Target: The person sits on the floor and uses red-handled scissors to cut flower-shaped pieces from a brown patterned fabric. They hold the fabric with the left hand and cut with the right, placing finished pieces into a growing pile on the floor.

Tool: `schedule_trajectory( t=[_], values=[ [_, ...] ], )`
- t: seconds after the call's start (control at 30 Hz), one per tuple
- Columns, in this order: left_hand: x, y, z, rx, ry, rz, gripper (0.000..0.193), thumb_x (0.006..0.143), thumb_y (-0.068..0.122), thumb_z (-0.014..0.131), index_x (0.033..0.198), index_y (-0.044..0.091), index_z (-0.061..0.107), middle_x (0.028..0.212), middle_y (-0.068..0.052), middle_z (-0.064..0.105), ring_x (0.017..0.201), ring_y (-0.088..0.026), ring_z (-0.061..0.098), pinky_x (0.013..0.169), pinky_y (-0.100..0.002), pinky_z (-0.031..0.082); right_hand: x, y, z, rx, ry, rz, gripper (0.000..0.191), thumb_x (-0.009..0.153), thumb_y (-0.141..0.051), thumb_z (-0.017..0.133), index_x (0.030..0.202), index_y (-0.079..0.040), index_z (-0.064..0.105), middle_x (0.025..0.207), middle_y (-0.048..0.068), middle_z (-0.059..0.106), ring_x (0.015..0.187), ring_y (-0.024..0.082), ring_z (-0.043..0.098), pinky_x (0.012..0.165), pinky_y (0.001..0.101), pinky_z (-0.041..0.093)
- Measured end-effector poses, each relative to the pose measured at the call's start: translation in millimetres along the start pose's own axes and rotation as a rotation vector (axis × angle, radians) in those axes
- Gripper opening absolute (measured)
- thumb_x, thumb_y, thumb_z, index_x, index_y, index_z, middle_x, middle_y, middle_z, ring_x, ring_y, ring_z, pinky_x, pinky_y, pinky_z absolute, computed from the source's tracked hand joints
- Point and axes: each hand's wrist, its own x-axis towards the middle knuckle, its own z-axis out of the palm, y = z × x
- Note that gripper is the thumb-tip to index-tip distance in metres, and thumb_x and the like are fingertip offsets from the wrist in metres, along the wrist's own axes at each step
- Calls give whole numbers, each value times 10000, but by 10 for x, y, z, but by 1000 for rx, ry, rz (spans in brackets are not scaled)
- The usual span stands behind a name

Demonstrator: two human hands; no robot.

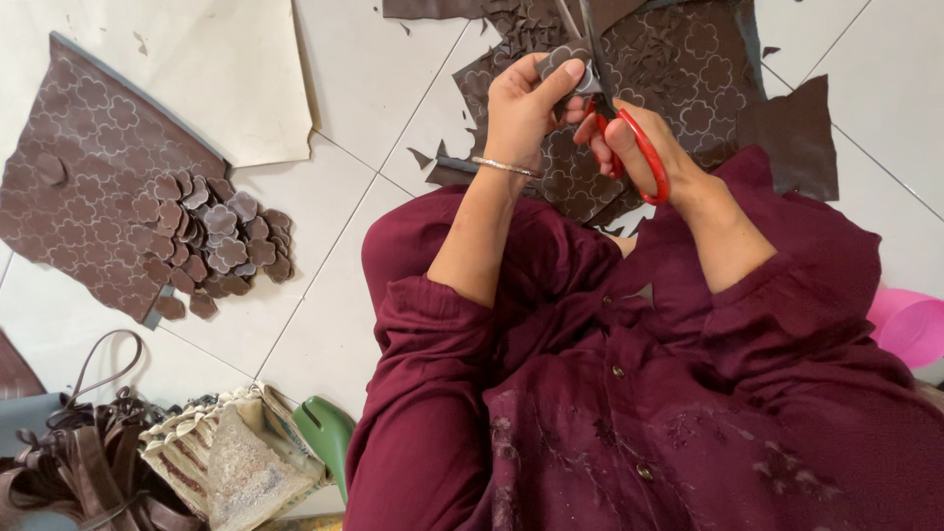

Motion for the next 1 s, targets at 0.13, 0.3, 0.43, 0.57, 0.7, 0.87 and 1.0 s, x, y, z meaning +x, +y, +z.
schedule_trajectory(
  t=[0.13, 0.3, 0.43, 0.57, 0.7, 0.87, 1.0],
  values=[
    [-22, 32, 21, -8, 8, -10, 145, 932, 121, 754, 980, 2, 686, 796, -28, 696, 637, -80, 639, 579, -228, 560, -11, -6, -27, 40, -6, 34, 950, 842, -934, 355, 1026, -29, 581, 720, -6, 481, 628, 107, 527, 563, 259, 458],
    [-38, 115, 23, 7, -7, 0, 144, 915, 110, 764, 969, 2, 685, 781, -27, 694, 602, -74, 625, 556, -224, 544, -44, -35, -99, 26, -54, -8, 934, 856, -935, 357, 998, -39, 579, 720, -11, 487, 637, 98, 526, 576, 254, 466],
    [-51, 196, -2, 43, -46, 33, 133, 914, 88, 767, 967, -8, 690, 776, -25, 688, 590, -73, 609, 543, -221, 518, -51, -71, -170, -15, -79, 14, 956, 817, -960, 348, 961, -41, 565, 709, -7, 484, 616, 102, 522, 562, 257, 467],
    [-57, 250, -23, 91, -51, 44, 126, 914, 70, 765, 982, -14, 699, 771, -20, 681, 589, -64, 594, 532, -217, 497, -33, -87, -200, -59, -91, 7, 973, 797, -977, 318, 925, -44, 562, 700, -6, 492, 609, 104, 531, 545, 266, 463],
    [-56, 266, -8, 129, -65, 64, 129, 907, 78, 770, 970, -15, 705, 763, -25, 683, 580, -66, 596, 524, -216, 493, -45, -108, -195, 18, -130, 34, 993, 791, -976, 338, 1008, -44, 600, 749, -5, 508, 657, 111, 540, 599, 279, 478],
    [-113, 272, 49, 163, -73, 67, 118, 891, 74, 779, 942, -11, 715, 753, -29, 693, 578, -68, 605, 524, -218, 506, -115, -165, -247, 84, -199, 16, 988, 809, -961, 387, 1099, -44, 613, 797, -5, 511, 715, 117, 537, 670, 287, 481],
    [-149, 316, 87, 166, -71, 54, 106, 886, 77, 775, 929, 2, 712, 745, -20, 691, 569, -62, 603, 513, -212, 500, -164, -186, -272, 63, -189, 21, 947, 808, -957, 385, 1044, -61, 582, 778, -8, 490, 686, 114, 526, 628, 280, 463]
  ],
)
